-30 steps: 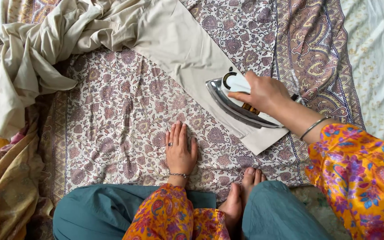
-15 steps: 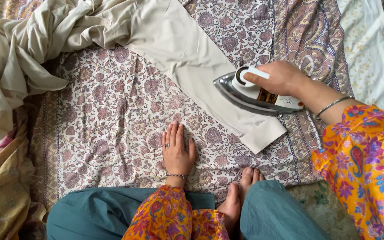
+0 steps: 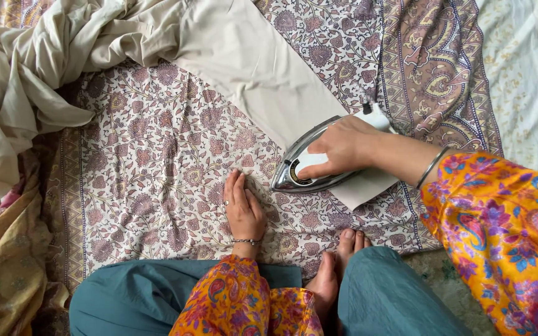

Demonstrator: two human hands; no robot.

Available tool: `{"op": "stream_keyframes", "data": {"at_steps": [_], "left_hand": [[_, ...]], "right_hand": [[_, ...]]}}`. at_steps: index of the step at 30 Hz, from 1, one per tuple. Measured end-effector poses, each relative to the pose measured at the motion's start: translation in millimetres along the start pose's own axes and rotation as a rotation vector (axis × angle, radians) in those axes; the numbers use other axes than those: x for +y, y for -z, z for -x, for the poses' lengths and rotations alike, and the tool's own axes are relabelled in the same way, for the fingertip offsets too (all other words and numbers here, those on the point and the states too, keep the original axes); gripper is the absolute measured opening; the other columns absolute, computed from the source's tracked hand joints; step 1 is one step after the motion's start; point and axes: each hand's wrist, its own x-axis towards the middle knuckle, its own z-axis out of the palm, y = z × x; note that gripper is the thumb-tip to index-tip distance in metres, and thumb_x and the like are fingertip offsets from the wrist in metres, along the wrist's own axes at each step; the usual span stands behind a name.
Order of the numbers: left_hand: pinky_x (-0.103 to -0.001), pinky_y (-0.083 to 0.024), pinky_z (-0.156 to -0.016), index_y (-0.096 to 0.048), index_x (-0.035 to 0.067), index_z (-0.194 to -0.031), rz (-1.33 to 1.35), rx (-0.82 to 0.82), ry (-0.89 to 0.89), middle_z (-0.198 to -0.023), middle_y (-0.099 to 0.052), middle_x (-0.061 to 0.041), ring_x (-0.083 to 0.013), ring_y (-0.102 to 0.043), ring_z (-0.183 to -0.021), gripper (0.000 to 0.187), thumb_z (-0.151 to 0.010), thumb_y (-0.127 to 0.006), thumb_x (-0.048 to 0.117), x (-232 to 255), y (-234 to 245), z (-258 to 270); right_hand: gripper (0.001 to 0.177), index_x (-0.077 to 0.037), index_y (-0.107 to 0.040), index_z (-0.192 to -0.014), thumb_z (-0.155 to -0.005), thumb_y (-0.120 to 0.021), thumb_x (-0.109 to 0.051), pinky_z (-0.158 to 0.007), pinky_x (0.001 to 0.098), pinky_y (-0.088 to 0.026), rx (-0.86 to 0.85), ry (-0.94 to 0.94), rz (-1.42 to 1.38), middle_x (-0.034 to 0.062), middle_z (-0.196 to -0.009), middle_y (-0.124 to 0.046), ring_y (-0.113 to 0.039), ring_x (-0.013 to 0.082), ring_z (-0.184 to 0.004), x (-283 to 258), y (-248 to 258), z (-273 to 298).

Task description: Ironing the sleeve and cuff of a tan shirt on a patterned surface.

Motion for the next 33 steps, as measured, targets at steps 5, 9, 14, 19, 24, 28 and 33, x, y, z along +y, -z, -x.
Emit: {"op": "stream_keyframes", "data": {"at_steps": [5,9,14,19,24,28,33], "left_hand": [[-0.051,-0.038,-0.118,-0.060,-0.002,-0.131,-0.143,-0.037,-0.069,-0.143,-0.057,-0.022,-0.0433,-0.049,-0.139,0.042,-0.090,-0.053,0.000,-1,1,-4],[-0.050,-0.038,-0.117,-0.061,0.001,-0.130,-0.177,-0.064,-0.072,-0.142,-0.058,-0.020,-0.0416,-0.049,-0.138,0.040,-0.090,-0.057,0.004,-2,8,-10],[-0.051,-0.034,-0.120,-0.060,0.001,-0.131,-0.262,-0.086,-0.139,-0.143,-0.057,-0.019,-0.0387,-0.049,-0.139,0.042,-0.090,-0.058,0.009,-7,11,-14],[-0.051,-0.034,-0.120,-0.060,0.001,-0.132,-0.262,-0.081,-0.131,-0.144,-0.057,-0.019,-0.0379,-0.049,-0.139,0.041,-0.092,-0.058,0.010,-9,13,-12],[-0.051,-0.034,-0.120,-0.061,0.001,-0.132,-0.261,-0.082,-0.133,-0.144,-0.057,-0.019,-0.0376,-0.050,-0.140,0.040,-0.093,-0.058,0.011,-9,12,-12],[-0.051,-0.035,-0.121,-0.061,0.001,-0.131,-0.267,-0.075,-0.140,-0.144,-0.058,-0.019,-0.0376,-0.050,-0.140,0.040,-0.093,-0.057,0.011,-7,11,-13],[-0.051,-0.035,-0.120,-0.062,0.000,-0.131,-0.277,-0.069,-0.148,-0.143,-0.058,-0.019,-0.0379,-0.050,-0.139,0.040,-0.093,-0.057,0.011,-5,11,-14]], "right_hand": [[0.063,-0.019,-0.079,-0.093,-0.077,-0.062,-0.078,-0.104,0.0468,-0.040,0.378,-0.085,-0.008,0.0079,-0.092,-0.072,-0.067,0.0274,-0.102,-14,-32,11],[0.063,-0.016,-0.080,-0.096,-0.076,-0.070,-0.075,-0.114,0.0567,-0.021,0.604,-0.066,-0.068,0.0101,-0.094,-0.066,-0.060,0.0325,-0.106,3,-58,12],[0.067,-0.016,-0.080,-0.095,-0.067,-0.072,-0.077,-0.118,0.0653,-0.011,0.554,-0.009,-0.012,0.0066,-0.101,-0.066,-0.055,0.0282,-0.121,40,-55,12],[0.067,-0.018,-0.081,-0.099,-0.068,-0.071,-0.077,-0.122,0.0633,-0.005,0.507,-0.014,-0.001,0.0036,-0.105,-0.068,-0.053,0.0253,-0.125,89,-43,17],[0.068,-0.021,-0.081,-0.095,-0.070,-0.068,-0.083,-0.121,0.0570,-0.011,0.562,-0.054,0.131,0.0033,-0.110,-0.069,-0.052,0.0283,-0.129,139,-41,12],[0.073,-0.020,-0.080,-0.099,-0.080,-0.059,-0.087,-0.101,0.0498,-0.040,0.531,-0.326,0.068,0.0056,-0.104,-0.073,-0.065,0.0299,-0.110,149,-35,6],[0.071,-0.020,-0.080,-0.086,-0.083,-0.057,-0.087,-0.084,0.0473,-0.050,0.586,-0.291,0.087,0.0086,-0.087,-0.074,-0.070,0.0331,-0.090,144,-39,5]]}}
